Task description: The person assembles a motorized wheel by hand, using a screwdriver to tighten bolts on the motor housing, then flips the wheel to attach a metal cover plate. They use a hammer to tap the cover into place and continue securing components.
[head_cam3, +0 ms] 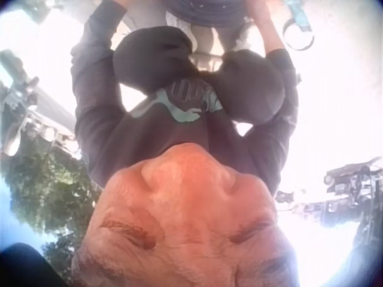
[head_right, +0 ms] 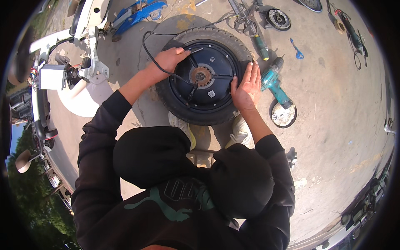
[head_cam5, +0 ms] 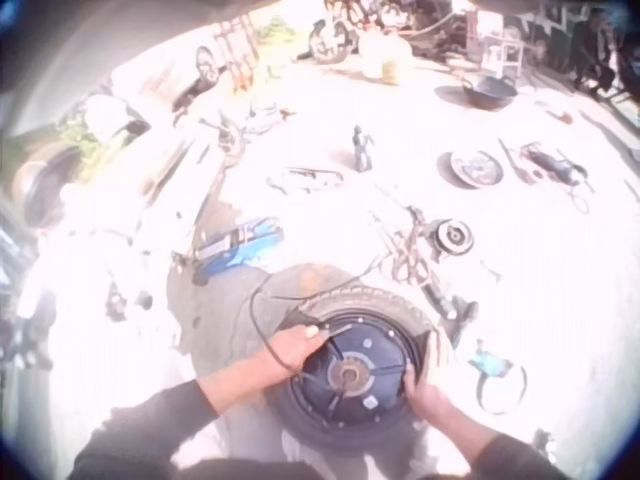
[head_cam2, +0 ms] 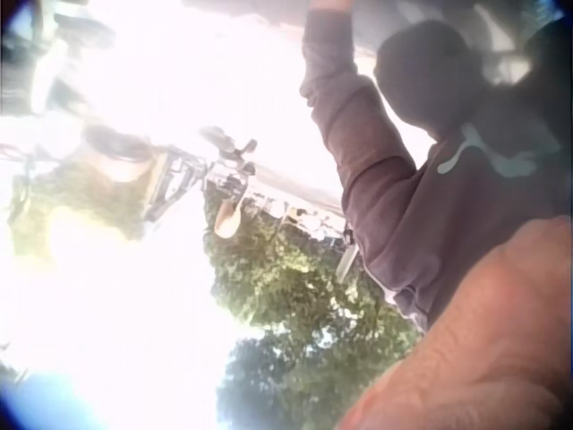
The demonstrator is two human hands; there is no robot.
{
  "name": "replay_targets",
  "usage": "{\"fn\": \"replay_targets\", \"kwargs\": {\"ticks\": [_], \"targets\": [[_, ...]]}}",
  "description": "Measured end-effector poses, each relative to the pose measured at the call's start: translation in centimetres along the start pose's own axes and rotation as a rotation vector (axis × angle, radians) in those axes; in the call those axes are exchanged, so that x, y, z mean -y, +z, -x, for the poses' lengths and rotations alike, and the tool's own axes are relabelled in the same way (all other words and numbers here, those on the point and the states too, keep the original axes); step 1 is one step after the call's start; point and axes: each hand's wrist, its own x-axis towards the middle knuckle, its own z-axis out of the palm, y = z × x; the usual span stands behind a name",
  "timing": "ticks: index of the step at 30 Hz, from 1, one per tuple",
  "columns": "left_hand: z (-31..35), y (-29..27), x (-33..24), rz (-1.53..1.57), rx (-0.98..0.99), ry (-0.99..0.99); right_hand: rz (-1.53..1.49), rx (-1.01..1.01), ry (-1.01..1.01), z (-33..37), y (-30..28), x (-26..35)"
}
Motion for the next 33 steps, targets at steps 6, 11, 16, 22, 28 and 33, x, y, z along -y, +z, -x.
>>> {"fn": "replay_targets", "kwargs": {"ticks": [6,11,16,22,28,33], "targets": [[0.4,-0.8,0.2,-0.055,0.054,0.186,0.000,0.002,0.006,0.3,0.0,-0.1],[1.2,-0.5,0.2,-0.012,0.028,0.056,0.003,0.006,0.022,0.1,-0.2,0.1],[0.5,-0.7,-0.5,0.139,-0.038,-0.041,-0.008,0.001,0.020,0.3,0.1,-0.2],[1.3,-1.7,1.2,0.098,-0.229,-0.159,-0.033,-0.024,0.008,-0.1,0.5,-0.1],[5.3,-1.5,1.9,0.523,-0.133,-0.549,-0.032,-0.027,0.007,0.0,0.3,-0.2],[5.7,-2.2,0.5,0.257,-0.073,-0.350,-0.019,-0.023,0.013,0.2,0.4,-0.3]]}}
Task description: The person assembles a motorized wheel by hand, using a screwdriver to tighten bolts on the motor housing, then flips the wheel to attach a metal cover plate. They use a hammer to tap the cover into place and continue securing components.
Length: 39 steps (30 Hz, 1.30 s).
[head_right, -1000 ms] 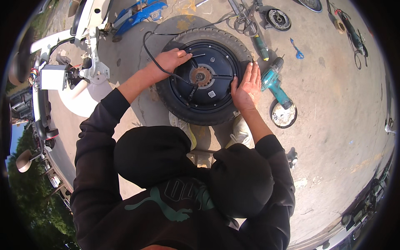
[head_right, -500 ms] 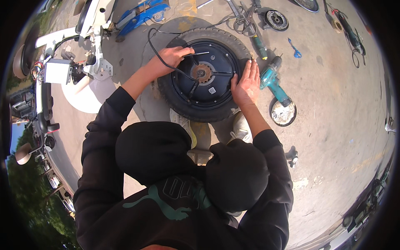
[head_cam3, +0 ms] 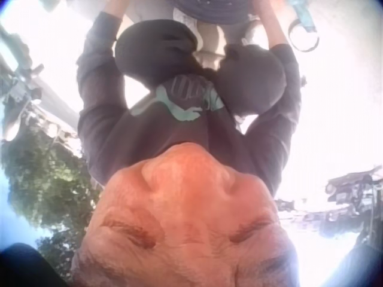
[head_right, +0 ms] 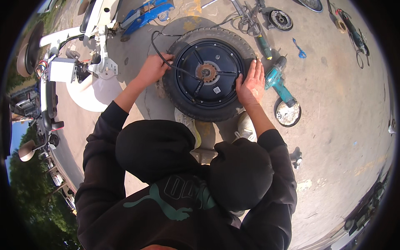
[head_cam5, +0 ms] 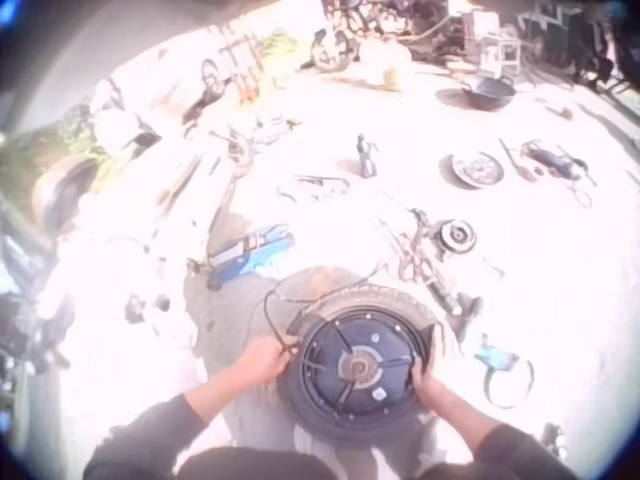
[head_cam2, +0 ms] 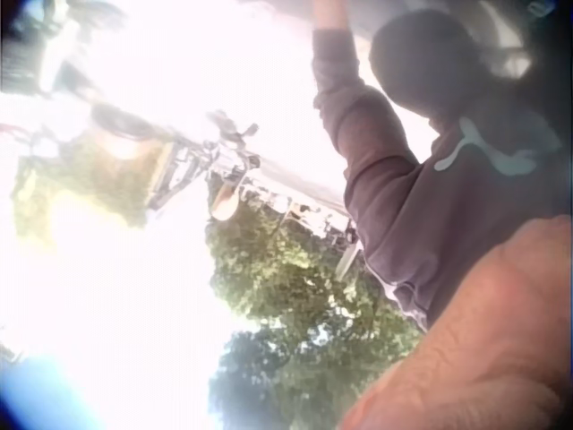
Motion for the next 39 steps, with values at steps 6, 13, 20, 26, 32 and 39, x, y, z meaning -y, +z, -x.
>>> {"fn": "replay_targets", "kwargs": {"ticks": [6,13,20,26,32,39], "targets": [[-0.8,0.9,-1.3,-0.296,-0.165,0.197,-0.016,0.002,-0.005,0.0,-0.2,0.1],[-1.3,2.2,-0.4,-0.217,-0.074,-0.007,-0.014,-0.009,-0.008,0.0,0.2,-0.1],[-1.2,4.3,0.2,-0.119,-0.227,-0.022,-0.013,0.007,0.003,0.0,-0.1,0.0],[-1.2,4.4,-0.9,-0.043,-0.247,-0.107,-0.023,0.005,0.008,-0.1,-0.1,-0.1],[-1.3,4.8,-1.2,-0.183,-0.239,-0.021,-0.030,-0.010,-0.003,0.0,-0.2,-0.1],[-1.8,6.1,-2.3,-0.192,-0.299,-0.168,-0.033,-0.001,-0.010,-0.1,-0.2,0.0]]}}
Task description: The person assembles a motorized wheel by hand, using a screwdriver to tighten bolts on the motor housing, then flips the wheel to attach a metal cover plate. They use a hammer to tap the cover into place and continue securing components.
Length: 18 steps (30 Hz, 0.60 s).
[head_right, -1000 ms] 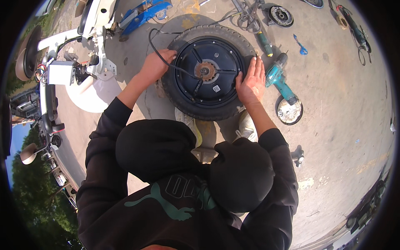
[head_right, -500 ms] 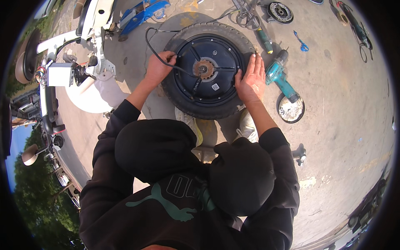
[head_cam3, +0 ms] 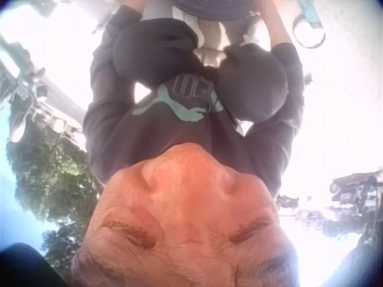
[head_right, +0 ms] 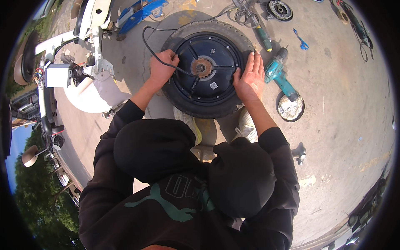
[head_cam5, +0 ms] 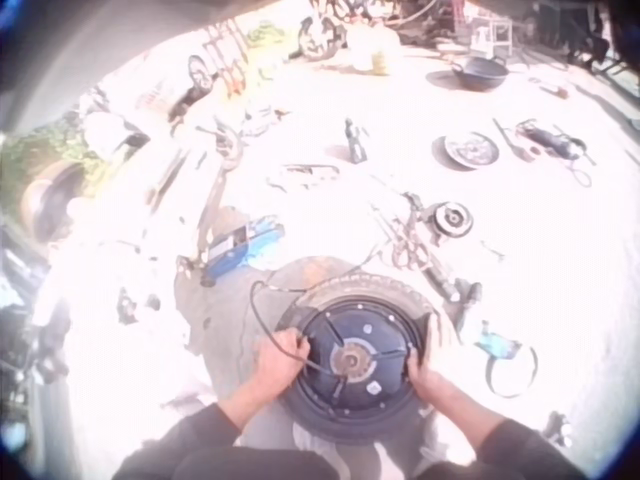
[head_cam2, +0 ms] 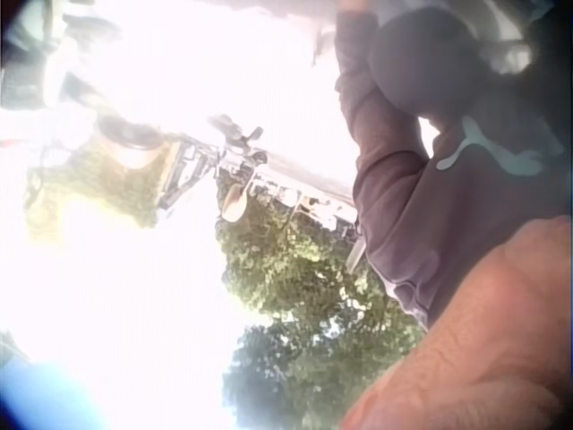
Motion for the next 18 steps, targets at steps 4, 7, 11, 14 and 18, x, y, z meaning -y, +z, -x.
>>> {"fn": "replay_targets", "kwargs": {"ticks": [4,7,11,14,18], "targets": [[-0.2,0.2,0.2,-0.100,0.009,0.065,0.005,0.003,0.005,0.0,0.0,-0.1],[0.2,0.3,0.1,0.003,-0.010,-0.031,0.007,0.003,0.008,0.0,0.1,-0.1],[0.1,-0.2,-0.2,0.078,-0.008,-0.046,-0.001,0.000,0.002,0.1,0.1,-0.2],[0.0,0.3,-0.5,-0.040,0.031,-0.010,0.000,0.004,0.012,-0.2,0.0,-0.2],[2.5,2.6,1.3,-0.029,-0.108,0.052,-0.005,0.032,0.022,0.3,0.2,-0.1]]}}
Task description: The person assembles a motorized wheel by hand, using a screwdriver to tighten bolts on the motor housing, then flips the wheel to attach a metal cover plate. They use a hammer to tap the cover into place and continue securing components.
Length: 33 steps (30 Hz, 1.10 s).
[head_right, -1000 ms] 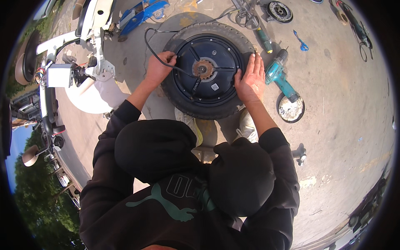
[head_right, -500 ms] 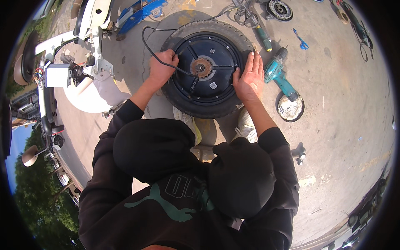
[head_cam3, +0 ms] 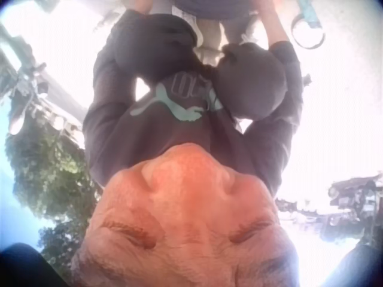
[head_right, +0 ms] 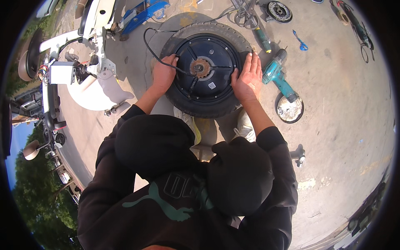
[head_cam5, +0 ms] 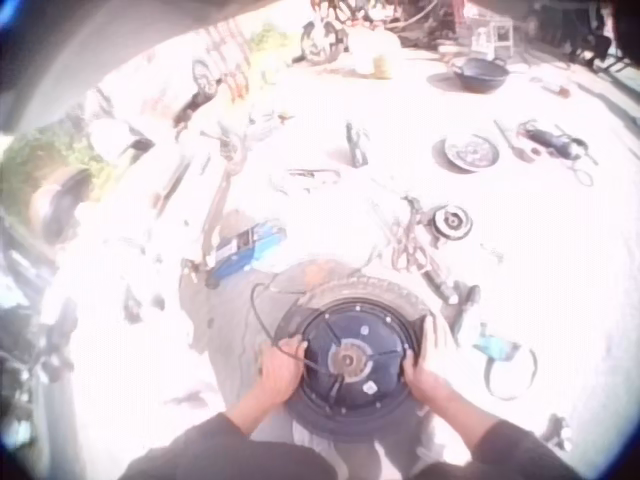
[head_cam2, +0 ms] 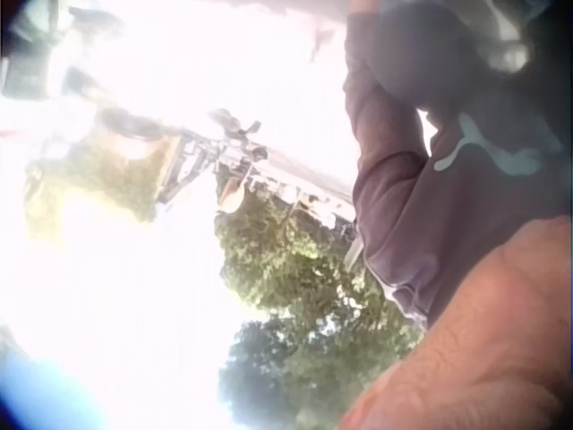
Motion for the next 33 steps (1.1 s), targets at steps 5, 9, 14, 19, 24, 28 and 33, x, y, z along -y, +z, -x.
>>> {"fn": "replay_targets", "kwargs": {"ticks": [5,9,14,19,24,28,33], "targets": [[1.9,-1.0,-1.4,-0.156,0.190,-0.062,-0.019,0.002,-0.001,-0.1,-0.3,0.1],[2.9,-2.1,-1.8,-0.315,0.087,0.141,-0.010,0.007,0.008,-0.1,-0.1,-0.1],[3.1,-1.8,-0.4,-0.409,0.012,0.238,-0.013,-0.031,-0.015,-0.4,-0.2,-0.1],[2.5,-3.0,1.8,-0.348,0.117,0.311,0.005,-0.017,-0.012,0.0,0.1,-0.1],[0.7,-5.4,2.0,-0.262,0.220,0.313,0.004,-0.041,-0.033,-0.4,0.0,-0.1],[-1.4,-6.5,3.6,-0.202,0.308,0.410,0.031,-0.036,-0.025,-0.1,0.0,-0.2],[-3.3,-7.1,6.0,-0.177,0.344,0.537,0.032,-0.035,-0.046,-0.2,0.0,0.2]]}}
